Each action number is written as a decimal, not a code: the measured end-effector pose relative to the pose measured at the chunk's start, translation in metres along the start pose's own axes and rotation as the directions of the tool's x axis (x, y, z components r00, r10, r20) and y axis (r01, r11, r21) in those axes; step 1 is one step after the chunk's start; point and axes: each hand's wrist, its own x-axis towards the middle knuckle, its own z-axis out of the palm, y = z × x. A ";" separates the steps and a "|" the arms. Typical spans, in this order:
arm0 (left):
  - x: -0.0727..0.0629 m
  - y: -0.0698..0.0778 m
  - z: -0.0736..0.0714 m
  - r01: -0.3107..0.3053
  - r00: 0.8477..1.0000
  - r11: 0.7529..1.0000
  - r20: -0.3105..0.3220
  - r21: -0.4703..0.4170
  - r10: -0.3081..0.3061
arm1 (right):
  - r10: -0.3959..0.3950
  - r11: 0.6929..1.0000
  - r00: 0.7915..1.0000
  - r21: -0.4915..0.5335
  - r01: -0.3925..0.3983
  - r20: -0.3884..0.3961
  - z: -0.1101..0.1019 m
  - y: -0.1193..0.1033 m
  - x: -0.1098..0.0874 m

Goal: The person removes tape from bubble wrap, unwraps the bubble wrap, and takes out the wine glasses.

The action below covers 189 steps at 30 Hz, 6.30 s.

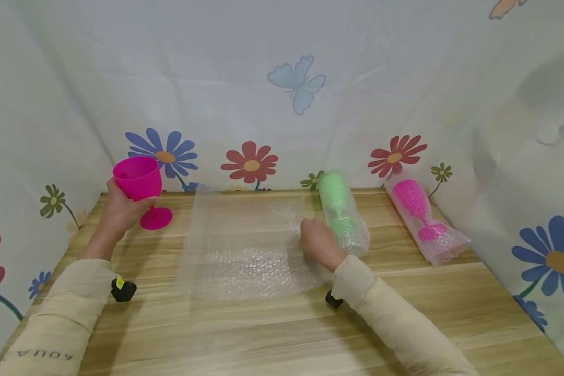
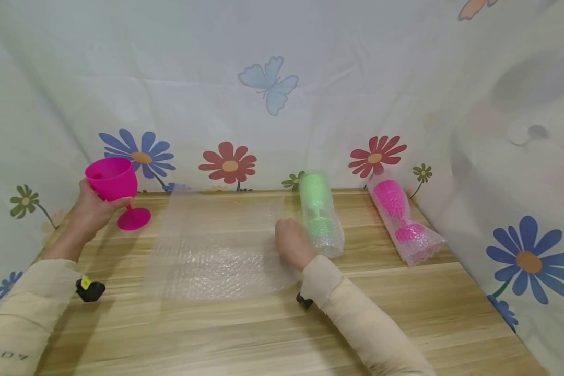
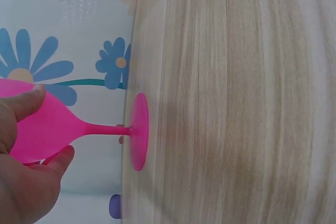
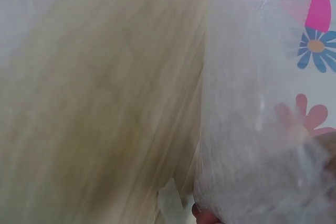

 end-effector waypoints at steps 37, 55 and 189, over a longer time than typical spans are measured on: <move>-0.001 0.000 0.002 -0.002 1.000 1.000 -0.017 -0.007 0.001 | 0.018 0.984 0.979 -0.169 -0.054 -0.204 0.013 0.007 0.019; -0.001 0.002 0.003 -0.005 1.000 1.000 -0.022 -0.008 0.005 | 0.080 0.981 0.987 -0.166 -0.103 -0.141 0.011 0.010 0.026; -0.005 0.003 0.003 0.011 1.000 0.999 -0.021 0.031 -0.011 | -0.003 0.842 0.984 0.530 0.100 -0.180 -0.079 0.065 -0.165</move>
